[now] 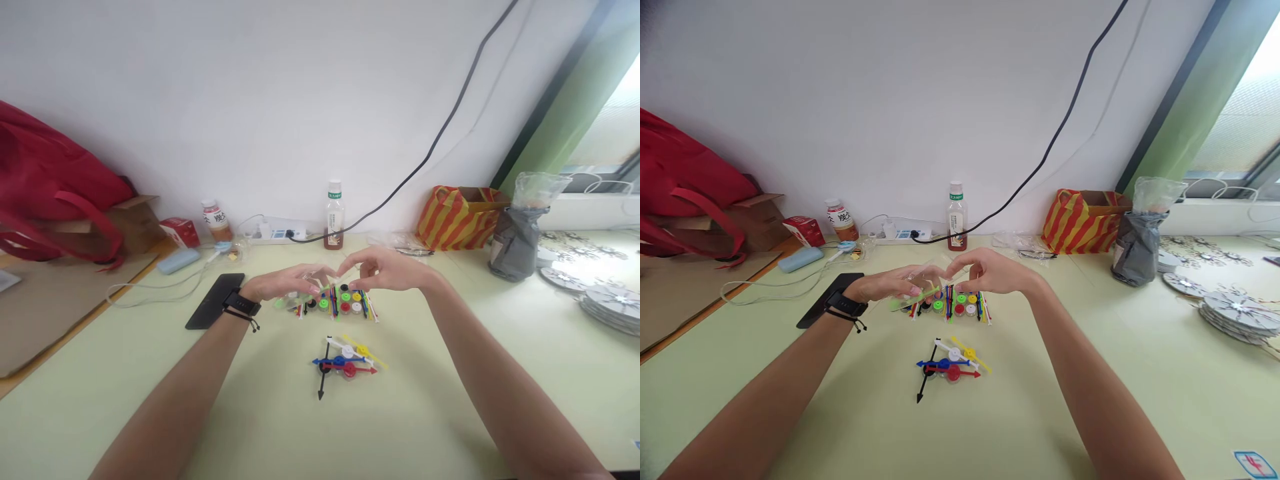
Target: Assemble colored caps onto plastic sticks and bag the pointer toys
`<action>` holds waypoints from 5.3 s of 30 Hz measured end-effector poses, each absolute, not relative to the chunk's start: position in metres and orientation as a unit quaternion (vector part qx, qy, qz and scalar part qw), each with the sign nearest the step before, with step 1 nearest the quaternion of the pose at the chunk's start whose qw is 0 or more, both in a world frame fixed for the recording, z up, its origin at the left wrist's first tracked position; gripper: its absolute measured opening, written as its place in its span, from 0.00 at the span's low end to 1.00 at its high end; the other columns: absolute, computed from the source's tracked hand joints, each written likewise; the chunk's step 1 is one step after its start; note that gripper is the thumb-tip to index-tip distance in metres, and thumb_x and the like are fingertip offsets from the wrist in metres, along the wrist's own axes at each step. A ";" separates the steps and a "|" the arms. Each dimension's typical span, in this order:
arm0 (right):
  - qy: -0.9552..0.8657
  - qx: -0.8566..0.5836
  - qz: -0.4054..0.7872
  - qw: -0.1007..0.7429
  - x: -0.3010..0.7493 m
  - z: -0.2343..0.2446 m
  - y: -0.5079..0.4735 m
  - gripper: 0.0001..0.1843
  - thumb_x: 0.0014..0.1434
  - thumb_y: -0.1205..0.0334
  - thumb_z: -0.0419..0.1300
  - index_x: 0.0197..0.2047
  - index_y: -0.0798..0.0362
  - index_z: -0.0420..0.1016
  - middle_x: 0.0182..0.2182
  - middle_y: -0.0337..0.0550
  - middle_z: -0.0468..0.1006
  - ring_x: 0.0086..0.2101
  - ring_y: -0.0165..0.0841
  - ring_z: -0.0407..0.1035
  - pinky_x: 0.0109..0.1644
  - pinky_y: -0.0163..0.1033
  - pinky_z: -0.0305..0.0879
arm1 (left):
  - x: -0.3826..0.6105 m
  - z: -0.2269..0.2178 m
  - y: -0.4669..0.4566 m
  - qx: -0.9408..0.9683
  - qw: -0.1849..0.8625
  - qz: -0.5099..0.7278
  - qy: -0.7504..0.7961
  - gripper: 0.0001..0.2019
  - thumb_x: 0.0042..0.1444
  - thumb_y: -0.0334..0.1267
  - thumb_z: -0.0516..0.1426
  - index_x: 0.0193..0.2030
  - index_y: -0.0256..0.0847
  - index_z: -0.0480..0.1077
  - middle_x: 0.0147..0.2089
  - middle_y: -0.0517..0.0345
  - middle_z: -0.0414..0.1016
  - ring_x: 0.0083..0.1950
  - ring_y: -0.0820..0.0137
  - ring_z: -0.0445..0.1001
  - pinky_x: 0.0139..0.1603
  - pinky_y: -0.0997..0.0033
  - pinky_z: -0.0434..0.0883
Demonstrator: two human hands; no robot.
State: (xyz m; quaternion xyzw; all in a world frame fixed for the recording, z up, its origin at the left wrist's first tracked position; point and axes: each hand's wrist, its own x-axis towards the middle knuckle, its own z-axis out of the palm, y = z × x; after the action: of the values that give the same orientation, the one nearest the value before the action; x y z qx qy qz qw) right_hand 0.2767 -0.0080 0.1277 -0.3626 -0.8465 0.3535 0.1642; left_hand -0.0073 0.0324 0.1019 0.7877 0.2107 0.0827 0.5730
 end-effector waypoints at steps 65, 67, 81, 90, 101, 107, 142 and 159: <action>-0.782 -0.422 0.292 0.354 0.287 0.141 -0.015 0.07 0.54 0.65 0.63 0.35 0.53 0.83 0.25 0.38 0.76 0.26 0.29 0.65 0.28 0.36 0.60 | 0.004 0.097 0.028 0.795 0.574 0.111 0.160 0.34 0.61 0.54 0.63 0.72 0.48 0.64 0.70 0.49 0.68 0.71 0.51 0.64 0.71 0.54 0.61; -0.761 -0.429 0.280 0.397 0.294 0.144 -0.016 0.06 0.54 0.65 0.62 0.34 0.53 0.82 0.24 0.38 0.75 0.24 0.28 0.62 0.26 0.35 0.56 | 0.005 0.101 0.025 0.802 0.565 0.104 0.162 0.34 0.60 0.51 0.65 0.71 0.46 0.65 0.67 0.48 0.71 0.67 0.51 0.67 0.68 0.54 0.64; -0.793 -0.405 0.277 0.361 0.294 0.149 -0.020 0.06 0.55 0.64 0.63 0.35 0.54 0.82 0.25 0.39 0.75 0.25 0.28 0.63 0.28 0.35 0.57 | 0.006 0.098 0.025 0.848 0.476 0.123 0.201 0.35 0.48 0.46 0.73 0.62 0.44 0.70 0.59 0.50 0.75 0.58 0.55 0.75 0.54 0.63 0.73; -0.819 -0.423 0.161 0.352 0.259 0.133 -0.021 0.07 0.55 0.68 0.61 0.34 0.52 0.81 0.25 0.36 0.76 0.24 0.26 0.59 0.29 0.36 0.51 | 0.015 0.100 0.018 0.810 0.541 0.122 0.192 0.31 0.56 0.45 0.68 0.65 0.43 0.67 0.51 0.51 0.75 0.48 0.62 0.75 0.46 0.68 0.72; -0.795 -0.399 0.322 0.326 0.261 0.141 -0.025 0.17 0.67 0.46 0.60 0.44 0.51 0.76 0.39 0.44 0.83 0.28 0.30 0.72 0.30 0.35 0.64 | 0.008 0.085 0.033 0.787 0.556 0.148 0.224 0.25 0.59 0.45 0.62 0.63 0.44 0.69 0.46 0.55 0.74 0.46 0.63 0.72 0.48 0.64 0.69; -0.808 -0.352 0.363 0.301 0.268 0.140 -0.021 0.07 0.60 0.60 0.63 0.40 0.51 0.77 0.35 0.42 0.81 0.36 0.35 0.75 0.41 0.39 0.72 | 0.008 0.083 0.034 0.737 0.626 0.147 0.208 0.30 0.64 0.59 0.57 0.67 0.46 0.67 0.50 0.49 0.76 0.45 0.62 0.76 0.45 0.65 0.70; -0.850 -0.324 0.356 -0.213 0.231 0.085 -0.013 0.11 0.47 0.60 0.72 0.35 0.52 0.81 0.37 0.39 0.81 0.37 0.35 0.73 0.37 0.36 0.64 | 0.036 0.069 0.025 0.579 0.671 0.346 0.307 0.29 0.53 0.38 0.73 0.60 0.40 0.73 0.58 0.40 0.80 0.54 0.57 0.83 0.58 0.55 0.77; -0.884 -0.294 0.361 0.034 0.280 0.139 -0.023 0.11 0.65 0.61 0.58 0.45 0.51 0.82 0.34 0.40 0.81 0.32 0.32 0.70 0.35 0.36 0.64 | 0.021 0.060 0.037 0.758 0.482 0.246 0.363 0.30 0.44 0.50 0.74 0.51 0.35 0.79 0.34 0.53 0.79 0.32 0.69 0.75 0.29 0.73 0.71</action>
State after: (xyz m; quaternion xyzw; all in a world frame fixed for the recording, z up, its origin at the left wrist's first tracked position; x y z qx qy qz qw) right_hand 0.2804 -0.0234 0.1388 -0.2940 -0.8844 0.3607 0.0344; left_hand 0.0208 0.0374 0.0596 0.7583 0.3632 0.2456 0.4824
